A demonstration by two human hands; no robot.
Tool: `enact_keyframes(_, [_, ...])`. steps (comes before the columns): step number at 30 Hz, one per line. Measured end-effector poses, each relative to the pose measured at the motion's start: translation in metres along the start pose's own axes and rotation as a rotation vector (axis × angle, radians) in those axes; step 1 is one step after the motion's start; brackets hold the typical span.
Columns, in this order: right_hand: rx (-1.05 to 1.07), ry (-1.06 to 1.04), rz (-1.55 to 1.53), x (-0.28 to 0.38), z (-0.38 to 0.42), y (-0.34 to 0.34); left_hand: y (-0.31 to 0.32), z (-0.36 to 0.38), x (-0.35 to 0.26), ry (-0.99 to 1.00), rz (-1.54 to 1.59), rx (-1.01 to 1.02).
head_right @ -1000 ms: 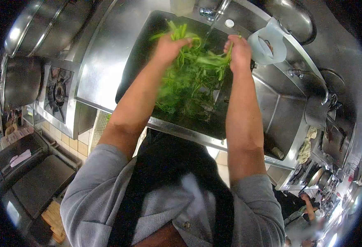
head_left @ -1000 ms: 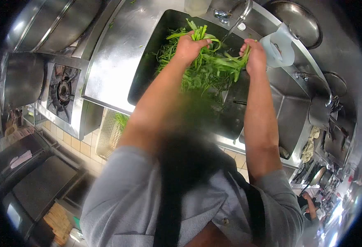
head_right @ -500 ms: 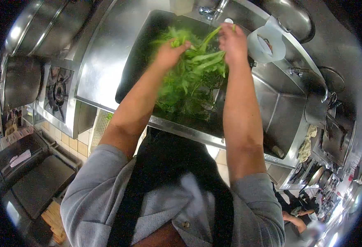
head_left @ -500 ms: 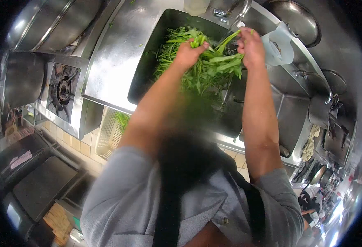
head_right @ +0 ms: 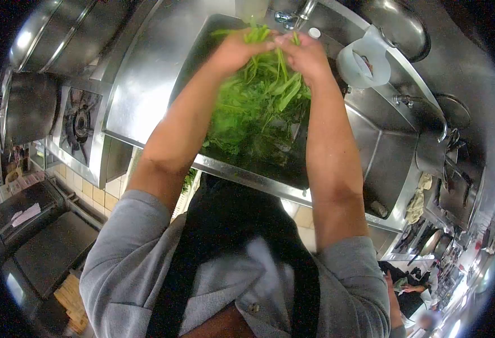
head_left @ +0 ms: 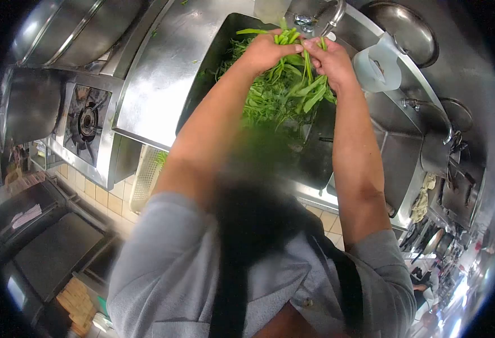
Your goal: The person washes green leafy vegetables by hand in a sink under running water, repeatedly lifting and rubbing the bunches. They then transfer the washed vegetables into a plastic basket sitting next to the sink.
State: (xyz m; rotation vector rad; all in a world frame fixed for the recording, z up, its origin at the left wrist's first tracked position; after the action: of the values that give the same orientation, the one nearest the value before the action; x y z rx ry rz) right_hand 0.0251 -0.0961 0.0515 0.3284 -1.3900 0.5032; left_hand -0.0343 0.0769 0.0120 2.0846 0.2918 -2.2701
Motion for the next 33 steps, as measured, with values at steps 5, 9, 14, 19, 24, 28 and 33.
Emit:
enact_keyframes(5, [0.006,0.01,0.067,-0.001,0.003,-0.006,0.002,-0.017,0.011,-0.015,0.061,0.052])
enact_keyframes(9, [0.014,-0.351,0.578,-0.011,0.002,-0.006,0.006,-0.003,0.001,-0.081,0.141,0.0])
enact_keyframes(14, [-0.104,-0.29,0.979,0.004,0.017,0.011,0.013,0.015,-0.024,-0.117,0.207,-0.107])
enact_keyframes(19, [-0.221,-0.326,1.108,-0.002,0.017,0.02,0.016,0.013,-0.012,-0.122,0.291,-0.132])
enact_keyframes(24, [-0.283,-0.187,0.808,-0.034,-0.007,0.005,0.015,0.028,-0.018,-0.173,0.195,-0.271])
enact_keyframes(28, [-0.441,0.068,-0.138,-0.037,0.003,-0.017,0.007,0.034,-0.002,-0.219,0.333,-0.223])
enact_keyframes(33, [-0.208,0.008,0.015,-0.019,0.015,0.006,0.018,0.037,0.006,-0.194,0.02,-0.23])
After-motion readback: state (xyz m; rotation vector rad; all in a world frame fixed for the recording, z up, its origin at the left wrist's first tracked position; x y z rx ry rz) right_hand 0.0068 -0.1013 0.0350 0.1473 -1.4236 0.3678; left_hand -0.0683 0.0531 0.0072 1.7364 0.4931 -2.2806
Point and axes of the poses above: each hand's wrist, its own z-axis away from the middle knuckle, its own y-axis out of the palm, x = y × z, the point moved 2 cm from there along -z, towards the middle knuckle, and after that the axes turned 6 degrees about -y, right-handed, at the moved point
